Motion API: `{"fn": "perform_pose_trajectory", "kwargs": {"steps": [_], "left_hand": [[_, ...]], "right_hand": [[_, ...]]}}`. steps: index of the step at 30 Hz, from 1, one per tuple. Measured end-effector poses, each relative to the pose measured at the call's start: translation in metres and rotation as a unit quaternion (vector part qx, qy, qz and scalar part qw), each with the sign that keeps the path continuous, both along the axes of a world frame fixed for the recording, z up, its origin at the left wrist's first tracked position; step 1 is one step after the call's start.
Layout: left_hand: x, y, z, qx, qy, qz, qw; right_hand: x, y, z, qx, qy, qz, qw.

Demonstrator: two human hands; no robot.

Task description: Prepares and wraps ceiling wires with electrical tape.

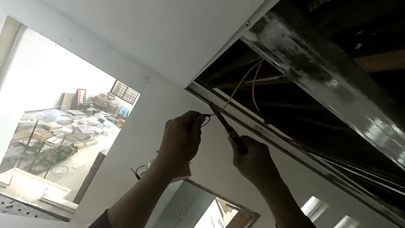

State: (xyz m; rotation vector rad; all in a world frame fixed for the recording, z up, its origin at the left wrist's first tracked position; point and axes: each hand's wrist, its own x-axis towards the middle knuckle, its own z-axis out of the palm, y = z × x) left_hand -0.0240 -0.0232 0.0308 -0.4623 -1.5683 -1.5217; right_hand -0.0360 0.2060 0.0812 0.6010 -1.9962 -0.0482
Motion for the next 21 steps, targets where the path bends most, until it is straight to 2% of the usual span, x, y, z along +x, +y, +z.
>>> {"fn": "perform_pose_trajectory", "kwargs": {"steps": [3, 8, 12, 14, 17, 21], "left_hand": [[-0.006, -0.015, -0.006, -0.004, -0.038, 0.007, 0.999], [-0.001, -0.033, -0.025, 0.003, -0.103, 0.036, 0.994], [0.013, -0.049, -0.041, 0.004, -0.098, 0.085, 0.992], [0.021, -0.062, -0.057, -0.01, -0.111, 0.105, 0.988], [0.024, -0.08, -0.088, -0.033, -0.15, 0.111, 0.982], [0.019, -0.106, -0.154, -0.085, -0.216, 0.065, 0.971]], "right_hand": [[0.002, 0.004, 0.004, -0.001, 0.01, -0.032, 0.999], [0.008, 0.011, 0.005, -0.031, -0.053, -0.018, 0.998], [0.017, 0.015, -0.001, -0.022, -0.073, -0.025, 0.997], [0.027, 0.018, -0.01, -0.034, -0.117, -0.019, 0.992], [0.045, 0.027, -0.04, -0.083, -0.264, -0.006, 0.961], [0.063, 0.034, -0.134, -0.095, -0.393, -0.042, 0.913]]}}
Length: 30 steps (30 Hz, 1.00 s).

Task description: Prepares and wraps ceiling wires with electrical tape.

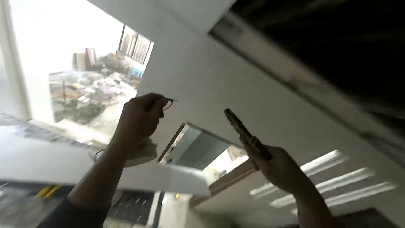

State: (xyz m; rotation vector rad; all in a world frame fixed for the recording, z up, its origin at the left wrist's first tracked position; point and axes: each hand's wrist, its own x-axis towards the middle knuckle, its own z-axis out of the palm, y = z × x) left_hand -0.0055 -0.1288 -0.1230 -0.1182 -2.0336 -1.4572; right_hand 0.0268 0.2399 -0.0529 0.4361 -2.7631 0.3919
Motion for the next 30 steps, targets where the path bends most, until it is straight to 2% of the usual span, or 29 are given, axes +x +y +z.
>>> {"fn": "perform_pose_trajectory", "kwargs": {"steps": [3, 6, 9, 13, 16, 21, 25, 28, 30], "left_hand": [[0.001, -0.009, -0.061, -0.022, -0.052, -0.032, 0.998], [-0.004, -0.009, -0.122, -0.031, -0.115, -0.055, 0.991], [-0.018, -0.006, -0.186, -0.023, -0.198, -0.077, 0.977], [-0.047, -0.014, -0.27, 0.012, -0.28, -0.1, 0.955], [-0.059, -0.016, -0.31, 0.014, -0.349, -0.093, 0.933], [-0.064, 0.002, -0.354, -0.055, -0.405, -0.094, 0.908], [-0.047, 0.032, -0.363, -0.067, -0.431, -0.104, 0.894], [-0.033, 0.056, -0.363, -0.062, -0.448, -0.112, 0.885], [-0.023, 0.071, -0.366, -0.06, -0.473, -0.11, 0.872]], "right_hand": [[0.02, -0.002, -0.092, -0.03, -0.109, -0.049, 0.992], [0.045, 0.0, -0.186, -0.102, -0.221, -0.121, 0.962], [0.078, 0.008, -0.269, -0.145, -0.367, -0.193, 0.898], [0.147, 0.016, -0.347, -0.171, -0.514, -0.264, 0.798], [0.199, 0.023, -0.383, -0.196, -0.569, -0.314, 0.734], [0.241, 0.029, -0.413, -0.182, -0.623, -0.348, 0.676], [0.235, 0.032, -0.442, -0.238, -0.643, -0.349, 0.638], [0.214, 0.022, -0.467, -0.363, -0.625, -0.389, 0.57], [0.2, 0.016, -0.486, -0.408, -0.617, -0.408, 0.535]]}}
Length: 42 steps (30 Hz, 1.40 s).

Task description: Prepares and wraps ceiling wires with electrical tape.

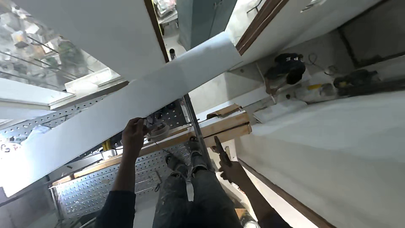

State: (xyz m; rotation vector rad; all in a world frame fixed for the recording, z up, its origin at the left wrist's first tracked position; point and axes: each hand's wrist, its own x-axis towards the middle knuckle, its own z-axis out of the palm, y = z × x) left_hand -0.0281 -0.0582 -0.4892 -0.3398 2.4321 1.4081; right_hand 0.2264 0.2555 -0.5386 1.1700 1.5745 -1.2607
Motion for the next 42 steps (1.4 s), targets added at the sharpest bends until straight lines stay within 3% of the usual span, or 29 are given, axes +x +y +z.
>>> {"fn": "perform_pose_trajectory", "kwargs": {"steps": [3, 6, 10, 13, 16, 19, 21, 26, 30, 35, 36, 38, 40, 42], "left_hand": [[0.011, 0.016, -0.01, -0.013, -0.035, 0.006, 0.999], [0.027, 0.02, -0.021, 0.011, -0.059, 0.032, 0.998], [0.056, 0.001, -0.032, -0.028, -0.075, 0.051, 0.995], [0.087, -0.028, -0.042, -0.047, -0.059, 0.083, 0.994], [0.112, -0.066, -0.058, -0.031, -0.023, 0.133, 0.99], [0.134, -0.1, -0.078, -0.055, -0.02, 0.156, 0.986], [0.145, -0.119, -0.087, -0.065, -0.038, 0.164, 0.984], [0.131, -0.157, -0.081, -0.026, -0.041, 0.162, 0.986], [0.075, -0.171, -0.048, -0.01, 0.027, 0.107, 0.994], [-0.009, -0.174, -0.047, -0.087, 0.124, 0.016, 0.988], [-0.024, -0.171, -0.051, -0.098, 0.134, 0.005, 0.986], [-0.052, -0.167, -0.066, -0.083, 0.147, -0.005, 0.986], [-0.074, -0.166, -0.089, -0.04, 0.154, -0.011, 0.987], [-0.088, -0.167, -0.117, -0.038, 0.155, -0.017, 0.987]], "right_hand": [[-0.027, -0.004, -0.028, -0.004, 0.015, 0.034, 0.999], [-0.06, -0.009, -0.046, 0.046, 0.052, 0.158, 0.985], [-0.116, -0.029, -0.09, 0.105, 0.083, 0.307, 0.942], [-0.164, -0.053, -0.135, 0.14, 0.139, 0.405, 0.893], [-0.216, -0.077, -0.198, 0.173, 0.248, 0.497, 0.813], [-0.254, -0.09, -0.26, 0.18, 0.348, 0.56, 0.73], [-0.269, -0.093, -0.289, 0.173, 0.38, 0.573, 0.705], [-0.298, -0.107, -0.305, 0.204, 0.453, 0.465, 0.733], [-0.327, -0.133, -0.3, 0.257, 0.363, 0.467, 0.764], [-0.324, -0.125, -0.3, 0.261, 0.412, 0.448, 0.749], [-0.315, -0.118, -0.293, 0.25, 0.416, 0.438, 0.756], [-0.29, -0.104, -0.264, 0.206, 0.412, 0.369, 0.807], [-0.262, -0.096, -0.217, 0.16, 0.383, 0.284, 0.864], [-0.232, -0.095, -0.157, 0.128, 0.366, 0.226, 0.894]]}}
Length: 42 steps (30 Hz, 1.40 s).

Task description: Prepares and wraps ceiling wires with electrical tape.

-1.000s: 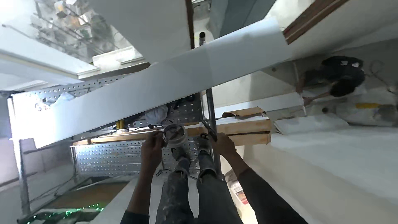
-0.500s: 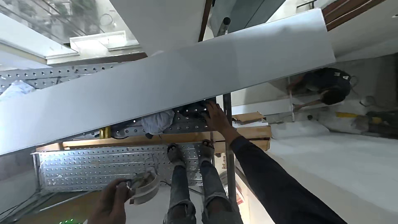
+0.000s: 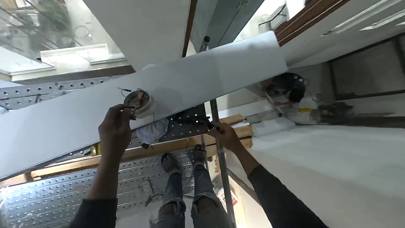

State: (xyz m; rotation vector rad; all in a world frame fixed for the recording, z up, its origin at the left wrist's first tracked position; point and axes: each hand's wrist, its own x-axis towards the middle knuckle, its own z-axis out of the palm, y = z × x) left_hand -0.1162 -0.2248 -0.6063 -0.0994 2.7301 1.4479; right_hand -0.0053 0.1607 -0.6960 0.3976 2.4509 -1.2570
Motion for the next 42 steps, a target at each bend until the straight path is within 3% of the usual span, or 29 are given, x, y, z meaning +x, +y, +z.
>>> {"fn": "perform_pose_trajectory", "kwargs": {"steps": [6, 9, 12, 15, 18, 20, 22, 24, 28, 30, 35, 42], "left_hand": [[0.004, -0.002, -0.036, -0.06, -0.076, 0.002, 0.995], [0.017, -0.002, -0.033, -0.059, -0.087, 0.02, 0.994], [0.038, 0.006, -0.009, -0.055, -0.086, 0.047, 0.994], [0.081, 0.035, 0.049, -0.027, -0.065, 0.015, 0.997], [0.137, 0.077, 0.11, 0.154, -0.064, -0.059, 0.984], [0.165, 0.103, 0.138, 0.318, -0.069, -0.09, 0.941], [0.182, 0.124, 0.159, 0.391, -0.058, -0.099, 0.913], [0.19, 0.143, 0.177, 0.382, -0.02, -0.086, 0.92], [0.191, 0.158, 0.212, 0.21, 0.084, -0.116, 0.967], [0.197, 0.165, 0.225, 0.224, 0.098, -0.103, 0.964], [0.219, 0.181, 0.251, 0.321, 0.059, -0.033, 0.945], [0.241, 0.203, 0.293, 0.237, 0.162, -0.05, 0.956]], "right_hand": [[0.072, -0.009, 0.136, -0.146, 0.055, -0.066, 0.986], [0.092, -0.022, 0.176, -0.316, 0.046, -0.136, 0.938], [0.101, -0.041, 0.204, -0.492, 0.049, -0.225, 0.839], [0.102, -0.053, 0.226, -0.567, 0.076, -0.204, 0.794], [0.1, -0.055, 0.243, -0.591, 0.075, -0.162, 0.787], [0.099, -0.053, 0.251, -0.61, 0.057, -0.157, 0.774], [0.097, -0.047, 0.258, -0.629, 0.034, -0.127, 0.766], [0.093, -0.039, 0.263, -0.624, 0.029, -0.046, 0.78], [0.086, -0.015, 0.294, -0.496, 0.044, 0.053, 0.866], [0.085, -0.004, 0.317, -0.46, 0.074, 0.101, 0.879], [0.1, 0.022, 0.35, -0.488, 0.086, 0.111, 0.861], [0.111, 0.038, 0.362, -0.583, 0.071, 0.178, 0.789]]}}
